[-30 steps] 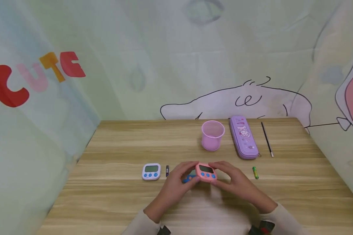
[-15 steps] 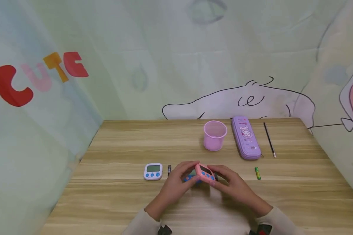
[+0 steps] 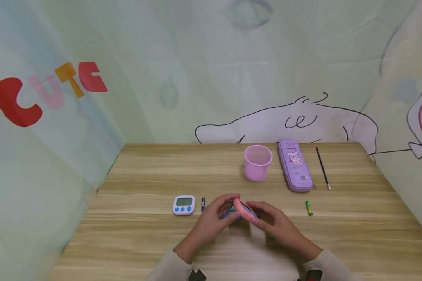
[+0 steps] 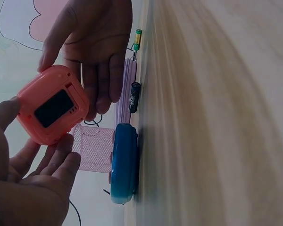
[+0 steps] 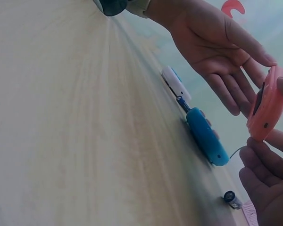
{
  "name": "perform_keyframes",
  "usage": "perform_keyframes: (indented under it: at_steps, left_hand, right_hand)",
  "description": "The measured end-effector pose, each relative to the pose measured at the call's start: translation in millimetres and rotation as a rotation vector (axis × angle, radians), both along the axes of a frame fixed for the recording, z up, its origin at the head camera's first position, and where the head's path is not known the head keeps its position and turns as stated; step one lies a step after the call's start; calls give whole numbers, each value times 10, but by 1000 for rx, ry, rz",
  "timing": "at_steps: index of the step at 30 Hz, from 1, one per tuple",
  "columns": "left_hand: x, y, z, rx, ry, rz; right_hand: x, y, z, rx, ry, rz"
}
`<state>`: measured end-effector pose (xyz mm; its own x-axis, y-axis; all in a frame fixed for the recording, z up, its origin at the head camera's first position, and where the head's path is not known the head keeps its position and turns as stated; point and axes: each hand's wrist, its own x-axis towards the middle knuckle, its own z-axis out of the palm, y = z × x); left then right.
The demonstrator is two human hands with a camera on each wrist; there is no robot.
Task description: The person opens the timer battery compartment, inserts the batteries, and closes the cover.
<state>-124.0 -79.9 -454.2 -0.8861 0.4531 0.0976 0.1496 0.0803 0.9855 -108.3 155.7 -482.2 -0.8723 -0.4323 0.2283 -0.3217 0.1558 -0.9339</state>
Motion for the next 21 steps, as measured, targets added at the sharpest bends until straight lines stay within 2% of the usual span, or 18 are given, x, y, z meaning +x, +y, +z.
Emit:
perform_keyframes:
  at_steps: [8,12,21]
  left_hand:
    - [-3,15,-13,-12,-19,-11]
    - [5,18,-14,-14,-24,-22]
    - [29,1,0,5,-82,-27]
  right_hand:
    - [24,-9,-27,-5,-53,-8]
    - [35,-5,-52,12,-45,-18]
    - [83,-66,-43,34,-72,-83]
